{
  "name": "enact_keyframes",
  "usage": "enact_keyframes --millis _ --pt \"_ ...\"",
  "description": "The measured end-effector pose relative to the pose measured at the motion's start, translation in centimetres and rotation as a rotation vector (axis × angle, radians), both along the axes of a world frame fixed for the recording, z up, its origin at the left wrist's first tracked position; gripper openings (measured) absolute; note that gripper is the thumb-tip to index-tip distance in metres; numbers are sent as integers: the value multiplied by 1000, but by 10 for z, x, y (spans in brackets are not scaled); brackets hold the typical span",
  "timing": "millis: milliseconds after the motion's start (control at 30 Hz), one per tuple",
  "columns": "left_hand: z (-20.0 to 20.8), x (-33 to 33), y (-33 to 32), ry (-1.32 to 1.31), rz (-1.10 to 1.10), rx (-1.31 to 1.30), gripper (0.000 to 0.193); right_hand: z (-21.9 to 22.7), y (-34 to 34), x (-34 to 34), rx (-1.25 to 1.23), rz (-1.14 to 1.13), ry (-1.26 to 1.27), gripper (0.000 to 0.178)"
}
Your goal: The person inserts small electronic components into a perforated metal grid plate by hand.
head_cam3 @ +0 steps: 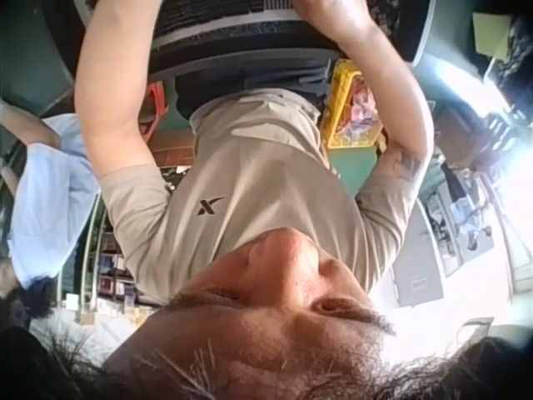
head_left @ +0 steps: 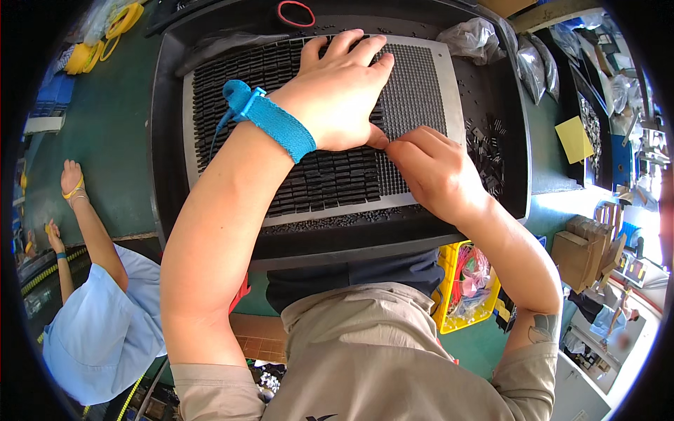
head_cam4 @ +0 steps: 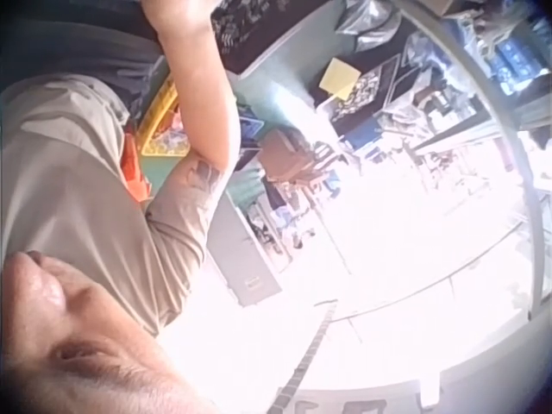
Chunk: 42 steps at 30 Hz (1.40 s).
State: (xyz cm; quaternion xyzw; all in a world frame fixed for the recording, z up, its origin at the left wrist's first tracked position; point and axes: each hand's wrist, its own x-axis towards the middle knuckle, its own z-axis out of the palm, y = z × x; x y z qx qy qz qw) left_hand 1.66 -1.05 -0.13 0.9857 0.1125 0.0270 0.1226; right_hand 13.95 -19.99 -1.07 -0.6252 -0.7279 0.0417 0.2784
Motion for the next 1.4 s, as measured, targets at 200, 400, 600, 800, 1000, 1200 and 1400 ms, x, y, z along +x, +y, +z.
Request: enact_keyframes --millis 200,400,600,800,1000,1200,1400 --pt "0 -1 0 3 9 -15 107 0 -2 -1 3 -1 -37 25" --pt "-1 -1 0 2 7 -16 105 -2 -1 0 12 25 -72 22" --pt "-2 -1 0 -2 -1 -11 105 2 -2 4 -20 51 -66 22" --pt "-3 -2 1 8 7 2 106 1 -1 5 -24 62 -21 23" --pt "-1 -2 1 -4 -9 5 105 1 -1 1 0 30 -18 24" --pt "4 -4 1 24 -19 12 104 -2 2 2 -1 16 -32 24" --pt "-1 -3 5 -1 -34 41 103 -2 1 7 -18 28 37 26"
